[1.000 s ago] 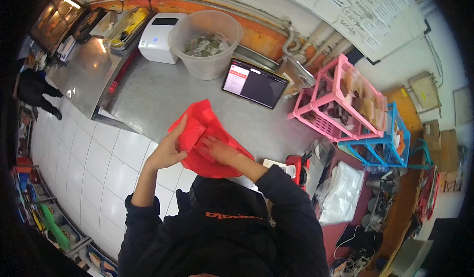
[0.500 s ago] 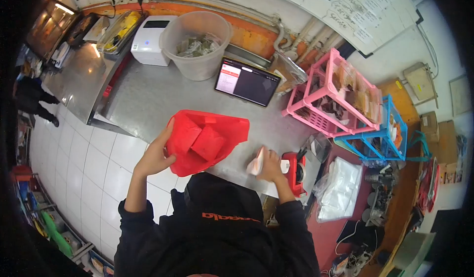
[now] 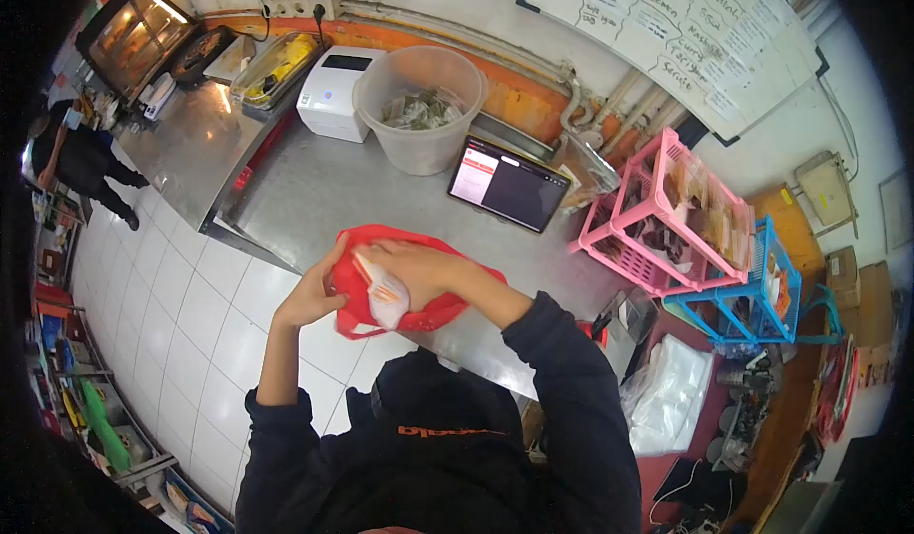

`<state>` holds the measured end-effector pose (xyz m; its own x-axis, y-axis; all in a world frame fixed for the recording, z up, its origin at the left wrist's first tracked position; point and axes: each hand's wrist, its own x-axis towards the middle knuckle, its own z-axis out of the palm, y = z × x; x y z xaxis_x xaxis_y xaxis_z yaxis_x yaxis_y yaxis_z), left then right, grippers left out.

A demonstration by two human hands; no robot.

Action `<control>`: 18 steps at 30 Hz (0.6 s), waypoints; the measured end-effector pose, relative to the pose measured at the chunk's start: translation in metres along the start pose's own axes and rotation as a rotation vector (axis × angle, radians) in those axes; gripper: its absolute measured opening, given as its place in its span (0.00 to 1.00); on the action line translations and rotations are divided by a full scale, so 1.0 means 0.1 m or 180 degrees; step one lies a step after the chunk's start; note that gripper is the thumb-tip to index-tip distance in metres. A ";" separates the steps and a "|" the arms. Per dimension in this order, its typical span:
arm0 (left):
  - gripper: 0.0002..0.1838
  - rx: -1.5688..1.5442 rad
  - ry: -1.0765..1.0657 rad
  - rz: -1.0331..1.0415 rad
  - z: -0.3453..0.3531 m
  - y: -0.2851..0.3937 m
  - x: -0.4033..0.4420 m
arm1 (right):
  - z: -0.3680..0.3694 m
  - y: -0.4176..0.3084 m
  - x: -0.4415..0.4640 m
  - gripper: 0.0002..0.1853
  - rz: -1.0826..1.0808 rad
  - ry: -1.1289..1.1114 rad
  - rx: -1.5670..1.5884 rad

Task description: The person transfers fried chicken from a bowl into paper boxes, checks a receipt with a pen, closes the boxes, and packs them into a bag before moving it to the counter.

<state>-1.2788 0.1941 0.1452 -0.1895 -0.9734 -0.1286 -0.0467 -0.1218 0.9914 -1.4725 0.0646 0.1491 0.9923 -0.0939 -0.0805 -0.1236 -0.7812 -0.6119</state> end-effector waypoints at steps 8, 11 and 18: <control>0.52 0.0990 0.1296 -0.0011 0.40 0.15 -0.13 | 0.52 0.34 -0.22 0.42 -0.0238 0.0453 -0.2362; 0.58 0.2126 0.1617 -0.0040 0.72 0.37 -0.23 | -0.16 0.03 -0.63 0.48 0.0879 -0.0580 -0.2767; 0.48 0.0594 0.0464 -0.0203 0.92 0.60 -0.27 | 0.27 0.93 -1.52 0.37 0.2140 -0.0497 -0.3500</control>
<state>-1.3665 0.2311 0.2064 -0.0376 -0.9842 -0.1728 -0.2369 -0.1592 0.9584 -1.6352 0.0225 0.0833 0.7176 -0.6487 -0.2536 -0.4510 -0.7102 0.5405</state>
